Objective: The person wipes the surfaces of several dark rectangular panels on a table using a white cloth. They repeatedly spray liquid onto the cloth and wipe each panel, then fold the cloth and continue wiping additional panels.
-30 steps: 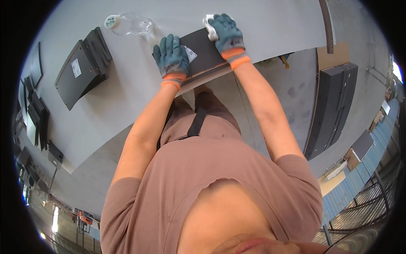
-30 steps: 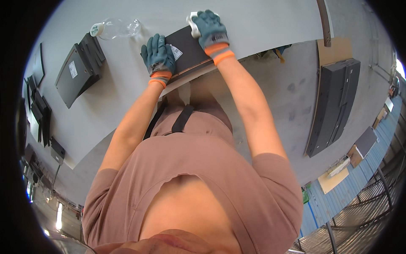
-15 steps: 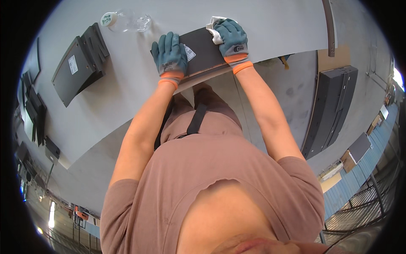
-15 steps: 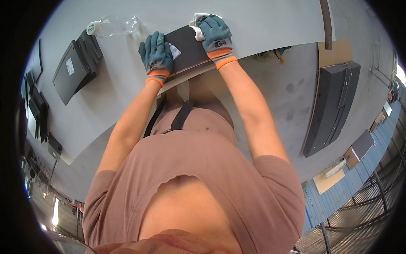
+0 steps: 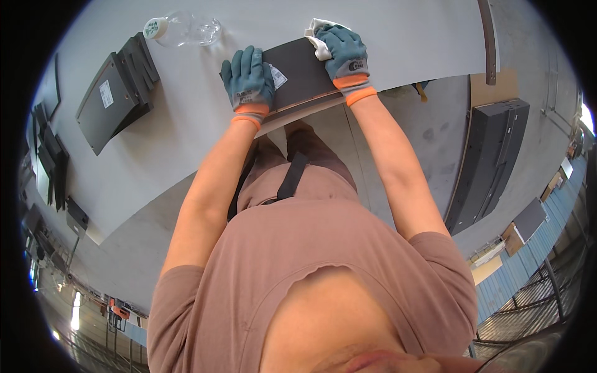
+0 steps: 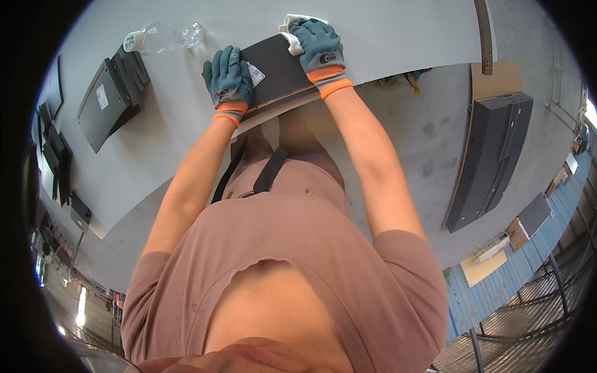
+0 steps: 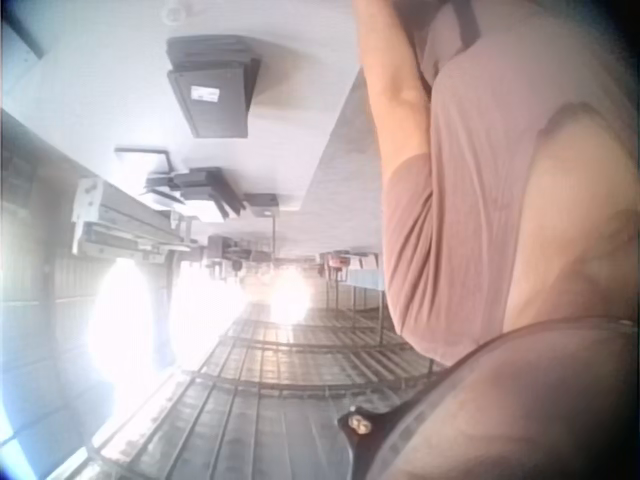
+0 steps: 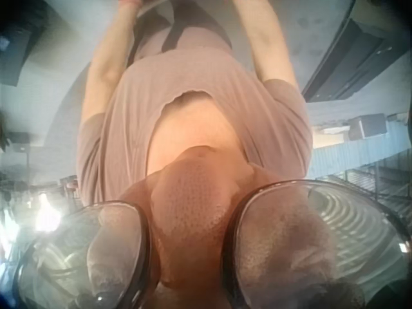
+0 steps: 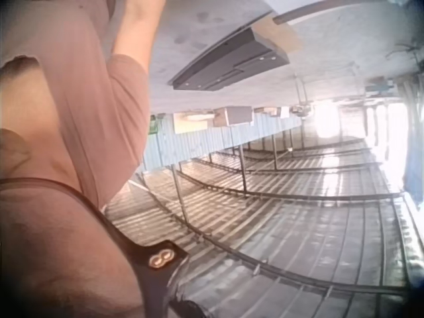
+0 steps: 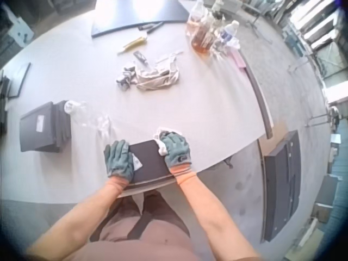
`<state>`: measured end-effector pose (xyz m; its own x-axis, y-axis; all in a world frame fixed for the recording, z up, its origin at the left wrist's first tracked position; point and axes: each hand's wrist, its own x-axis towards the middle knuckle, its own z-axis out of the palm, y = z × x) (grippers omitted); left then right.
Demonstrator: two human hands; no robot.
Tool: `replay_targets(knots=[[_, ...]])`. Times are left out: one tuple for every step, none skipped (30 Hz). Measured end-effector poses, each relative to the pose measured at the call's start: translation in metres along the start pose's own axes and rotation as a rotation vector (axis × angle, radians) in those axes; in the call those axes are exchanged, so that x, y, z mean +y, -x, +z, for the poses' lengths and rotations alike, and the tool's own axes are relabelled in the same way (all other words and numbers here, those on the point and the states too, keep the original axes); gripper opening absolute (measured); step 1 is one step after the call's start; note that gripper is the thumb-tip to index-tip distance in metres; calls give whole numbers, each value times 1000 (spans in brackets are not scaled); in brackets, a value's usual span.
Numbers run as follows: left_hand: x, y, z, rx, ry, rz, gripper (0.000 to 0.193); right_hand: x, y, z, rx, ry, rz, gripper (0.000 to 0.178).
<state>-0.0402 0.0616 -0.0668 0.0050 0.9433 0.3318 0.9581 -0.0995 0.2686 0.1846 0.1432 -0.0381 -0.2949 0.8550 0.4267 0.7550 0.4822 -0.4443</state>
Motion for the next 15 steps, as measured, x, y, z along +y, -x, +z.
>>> replay_targets(knots=[[0,0,1,6,0,-7,34,-4,2,-4,3,-5,8,21],[0,-1,1,12,4,-13,34,-2,11,-9,-69,23,-58,21],[0,-1,0,7,6,-6,34,-2,20,-10,-93,-97,-15,19],[0,-1,-2,1,8,0,34,-2,27,-11,-122,-102,26,17],[1,1,-3,-7,9,5,34,-6,27,-15,-152,-108,67,16],[1,0,-1,-1,0,-5,33,-6,21,-15,-123,-102,62,16],[0,-2,0,4,-9,-15,33,-6,12,-13,-95,-95,56,17],[1,-3,1,8,-17,-23,33,-8,6,-13,-66,-88,53,17],[2,-2,1,7,-21,-23,32,-7,7,-11,-62,-99,67,19],[2,-1,1,7,-24,-23,32,-5,7,-7,-58,-110,80,21],[2,-1,1,9,-29,-22,31,-2,8,-3,-52,-122,92,22],[2,-2,1,14,-32,-20,31,0,11,2,-60,-31,129,25],[1,-3,2,19,-34,-16,31,3,10,7,-61,-29,132,26],[1,0,1,20,-41,-15,31,2,7,11,-64,-34,137,26],[0,-1,2,23,-41,-15,31,-2,-3,10,-61,-32,143,26]])
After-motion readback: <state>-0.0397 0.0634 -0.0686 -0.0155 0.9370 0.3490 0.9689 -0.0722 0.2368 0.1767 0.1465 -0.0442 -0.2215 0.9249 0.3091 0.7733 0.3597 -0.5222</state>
